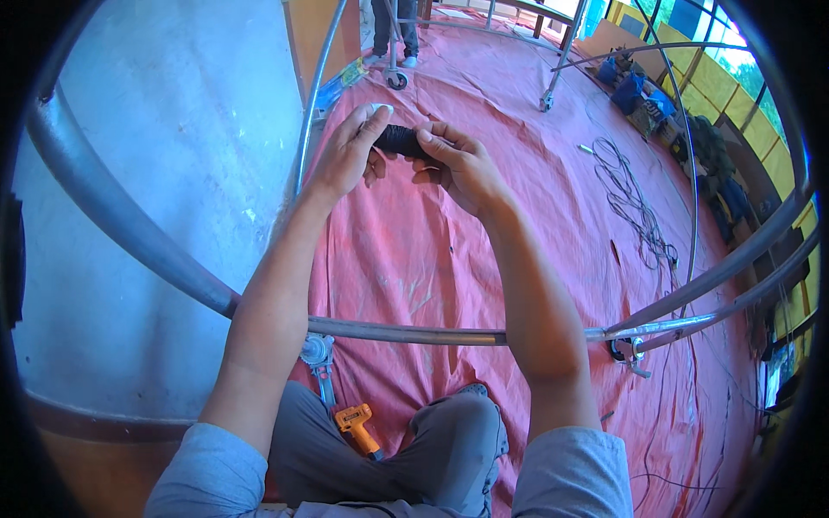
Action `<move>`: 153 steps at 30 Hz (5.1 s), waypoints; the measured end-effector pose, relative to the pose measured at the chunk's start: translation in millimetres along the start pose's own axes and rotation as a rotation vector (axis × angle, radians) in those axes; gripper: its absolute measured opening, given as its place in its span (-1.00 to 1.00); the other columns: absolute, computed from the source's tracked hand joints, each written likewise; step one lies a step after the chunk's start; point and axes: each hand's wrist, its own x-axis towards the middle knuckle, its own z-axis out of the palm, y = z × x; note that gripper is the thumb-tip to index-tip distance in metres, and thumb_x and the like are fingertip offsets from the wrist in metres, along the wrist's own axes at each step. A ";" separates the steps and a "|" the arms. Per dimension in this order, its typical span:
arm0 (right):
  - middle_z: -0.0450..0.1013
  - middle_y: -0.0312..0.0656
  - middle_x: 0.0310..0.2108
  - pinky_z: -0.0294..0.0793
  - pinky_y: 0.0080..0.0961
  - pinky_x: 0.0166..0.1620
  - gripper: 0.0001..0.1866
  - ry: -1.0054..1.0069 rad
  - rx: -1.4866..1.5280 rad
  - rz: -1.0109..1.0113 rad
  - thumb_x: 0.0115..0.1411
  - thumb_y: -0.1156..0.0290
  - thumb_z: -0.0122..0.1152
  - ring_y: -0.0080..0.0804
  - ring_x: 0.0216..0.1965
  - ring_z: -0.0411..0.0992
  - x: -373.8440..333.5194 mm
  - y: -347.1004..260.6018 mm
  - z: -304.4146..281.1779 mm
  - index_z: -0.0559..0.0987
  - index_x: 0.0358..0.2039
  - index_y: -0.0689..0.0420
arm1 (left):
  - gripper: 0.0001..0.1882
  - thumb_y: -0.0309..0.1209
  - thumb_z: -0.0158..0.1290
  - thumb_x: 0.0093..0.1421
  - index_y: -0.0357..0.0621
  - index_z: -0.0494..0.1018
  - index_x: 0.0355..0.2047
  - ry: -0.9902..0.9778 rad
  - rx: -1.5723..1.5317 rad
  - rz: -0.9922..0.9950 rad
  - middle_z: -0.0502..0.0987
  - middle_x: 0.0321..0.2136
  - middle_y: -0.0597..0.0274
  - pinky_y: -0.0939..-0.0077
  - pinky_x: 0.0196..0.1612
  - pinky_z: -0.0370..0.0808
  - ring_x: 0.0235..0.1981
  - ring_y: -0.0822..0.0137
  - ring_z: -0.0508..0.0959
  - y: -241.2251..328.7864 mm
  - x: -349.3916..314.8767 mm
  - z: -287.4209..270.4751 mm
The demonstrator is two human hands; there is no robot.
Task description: The person handles a black rubber component and fits it onto a metal scaffolding pipe by hand while sitting on a tarp-covered floor.
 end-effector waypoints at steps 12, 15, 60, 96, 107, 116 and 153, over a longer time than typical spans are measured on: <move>0.56 -0.20 -0.39 0.50 -0.42 -0.43 -0.43 0.150 -0.041 0.217 0.52 -0.20 0.04 -0.42 -0.50 0.50 0.5 -3.6 -8.7 0.60 -0.06 0.12 | -0.53 -0.37 0.18 0.30 -0.11 0.38 0.19 0.107 0.140 0.313 0.59 -0.28 0.19 0.40 -0.25 0.54 -0.34 0.33 0.62 -29.7 6.1 5.0; 0.54 -0.19 -0.47 0.47 -0.41 -0.50 -0.42 0.153 -0.088 0.262 0.48 -0.21 0.12 -0.44 -0.59 0.46 -5.1 -20.2 -0.4 0.62 -0.12 0.14 | -0.47 -0.43 0.15 0.24 -0.13 0.33 0.21 0.000 0.222 0.320 0.58 -0.25 0.08 0.26 -0.12 0.55 -0.26 0.18 0.64 -9.7 -8.1 8.6; 0.59 -0.19 -0.32 0.62 -0.48 -0.33 -0.46 -0.048 0.069 0.271 0.57 -0.11 0.01 -0.45 -0.45 0.55 -3.9 -12.2 -3.4 0.56 0.03 0.18 | -0.61 -0.28 0.21 0.27 -0.13 0.53 0.07 0.120 0.267 0.301 0.66 -0.26 0.09 0.28 -0.05 0.58 -0.23 0.26 0.67 11.2 -11.4 9.7; 0.62 -0.18 -0.19 0.71 -0.40 -0.07 -0.64 0.180 -0.097 -0.150 0.46 0.18 0.32 -0.38 -0.18 0.66 -9.5 -20.5 20.7 0.65 0.02 0.23 | -0.44 -0.24 0.27 0.40 -0.23 0.38 0.28 0.020 -0.005 0.133 0.59 -0.40 0.25 0.58 -0.48 0.43 -0.53 0.52 0.51 -6.7 0.3 7.5; 0.58 -0.27 -0.40 0.54 -0.56 -0.45 -0.55 0.246 -0.441 -0.091 0.45 0.00 0.31 -0.56 -0.49 0.53 -7.8 -20.3 10.6 0.64 -0.15 0.22 | -0.38 -0.20 0.30 0.38 -0.24 0.39 0.31 0.013 0.030 0.223 0.65 -0.19 0.18 0.56 -0.26 0.59 -0.26 0.46 0.63 -2.4 -3.4 16.6; 0.63 -0.26 -0.28 0.59 -0.53 -0.26 -0.65 0.154 -0.387 -0.245 0.41 0.16 0.39 -0.54 -0.26 0.59 -7.8 -16.6 18.0 0.64 -0.05 0.20 | -0.33 0.02 0.24 0.40 -0.30 0.45 0.25 0.009 0.084 0.042 0.65 -0.36 0.22 0.54 -0.46 0.51 -0.54 0.51 0.57 -7.5 2.1 8.3; 0.60 -0.11 -0.28 0.66 -0.40 -0.26 -0.57 0.040 0.012 0.005 0.45 0.06 0.29 -0.36 -0.38 0.61 -14.2 -25.4 11.6 0.60 -0.01 0.23 | -0.33 -0.27 0.41 0.29 -0.24 0.43 0.31 0.075 0.006 0.360 0.68 -0.29 0.28 0.57 -0.12 0.56 -0.26 0.55 0.60 9.9 -5.6 18.3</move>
